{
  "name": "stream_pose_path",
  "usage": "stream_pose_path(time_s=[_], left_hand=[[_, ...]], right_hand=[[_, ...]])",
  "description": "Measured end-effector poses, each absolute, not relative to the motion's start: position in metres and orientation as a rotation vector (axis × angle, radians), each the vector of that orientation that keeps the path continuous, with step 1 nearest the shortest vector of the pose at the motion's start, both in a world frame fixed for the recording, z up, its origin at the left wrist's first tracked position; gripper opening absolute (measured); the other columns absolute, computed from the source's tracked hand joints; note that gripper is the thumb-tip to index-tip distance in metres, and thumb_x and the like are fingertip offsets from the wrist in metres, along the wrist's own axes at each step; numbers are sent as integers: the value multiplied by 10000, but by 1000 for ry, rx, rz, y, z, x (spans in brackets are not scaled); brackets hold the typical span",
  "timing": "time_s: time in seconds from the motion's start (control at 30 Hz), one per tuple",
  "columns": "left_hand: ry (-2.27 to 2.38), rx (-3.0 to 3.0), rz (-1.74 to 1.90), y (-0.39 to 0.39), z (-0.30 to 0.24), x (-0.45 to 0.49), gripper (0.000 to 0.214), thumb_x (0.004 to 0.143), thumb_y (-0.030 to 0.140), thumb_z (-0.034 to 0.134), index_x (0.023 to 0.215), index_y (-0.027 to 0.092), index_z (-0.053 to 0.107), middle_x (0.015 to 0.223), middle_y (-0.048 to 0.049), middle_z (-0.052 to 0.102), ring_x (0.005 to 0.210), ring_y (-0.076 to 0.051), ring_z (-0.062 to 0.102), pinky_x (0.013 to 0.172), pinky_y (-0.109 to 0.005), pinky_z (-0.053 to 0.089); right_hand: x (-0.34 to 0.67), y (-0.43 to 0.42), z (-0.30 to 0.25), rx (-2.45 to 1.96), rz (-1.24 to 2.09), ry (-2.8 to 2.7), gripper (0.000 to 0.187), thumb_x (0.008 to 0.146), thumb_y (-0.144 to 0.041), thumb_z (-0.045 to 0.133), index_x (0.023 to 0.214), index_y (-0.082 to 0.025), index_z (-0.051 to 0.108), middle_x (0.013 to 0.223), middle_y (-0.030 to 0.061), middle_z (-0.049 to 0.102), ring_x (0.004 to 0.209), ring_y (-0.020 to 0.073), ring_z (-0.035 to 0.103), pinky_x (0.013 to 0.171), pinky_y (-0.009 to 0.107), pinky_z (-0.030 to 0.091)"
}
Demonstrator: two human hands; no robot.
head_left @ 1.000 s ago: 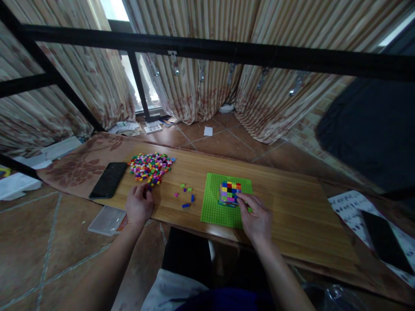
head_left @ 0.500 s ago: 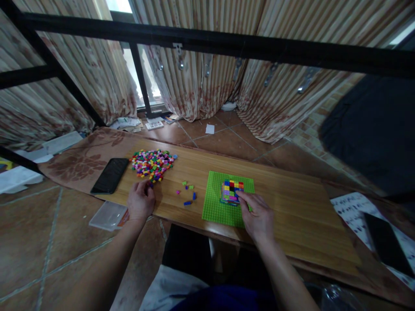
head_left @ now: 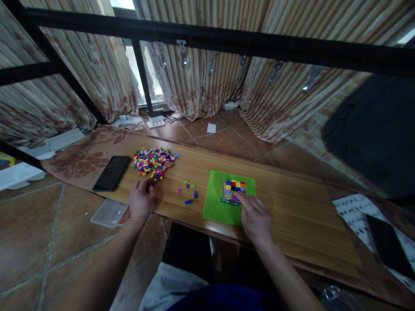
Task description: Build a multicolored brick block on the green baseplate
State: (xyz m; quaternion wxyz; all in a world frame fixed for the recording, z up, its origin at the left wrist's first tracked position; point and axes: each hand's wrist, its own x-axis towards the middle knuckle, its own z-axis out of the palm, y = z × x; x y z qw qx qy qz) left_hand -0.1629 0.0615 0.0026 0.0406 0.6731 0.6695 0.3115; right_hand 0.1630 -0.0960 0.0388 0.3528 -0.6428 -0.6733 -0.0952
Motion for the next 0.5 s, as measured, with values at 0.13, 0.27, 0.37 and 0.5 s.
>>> stream_pose_path(time_s=[0.13,0.27,0.37,0.5], left_hand=[[2043,2047,965,61,4,-162,336,849,277,467,1118,182,646,1030,-94,624,962,-228,601,857,-337,482],[2038,2048,971,60,4,-162,332,854,272,462,1116,190,648,1037,-93,624,969,-227,599,866,-341,480],[2045,2053,971,61,3,-162,331,858,273,460,1116,191,651,1033,-94,623,960,-227,601,859,-343,482],[2042,2067,977,62,1,-163,335,854,273,467,1122,185,649,1022,-91,625,936,-222,606,837,-333,485]], right_hand=[[159,-102,35,-1668,-266,-1707,469,913,-88,372,1304,-253,571,1175,63,695,1065,198,635,927,388,505],[161,-107,45,-1713,-262,-1567,455,929,-146,379,1339,-269,534,1253,83,649,1133,226,601,948,436,485],[163,-110,48,-1774,-293,-1502,411,937,-188,400,1302,-276,569,1268,88,631,1136,244,581,944,458,473],[159,-110,41,-1809,-300,-1553,365,933,-208,449,1258,-262,605,1274,99,623,1117,248,570,922,446,472]])
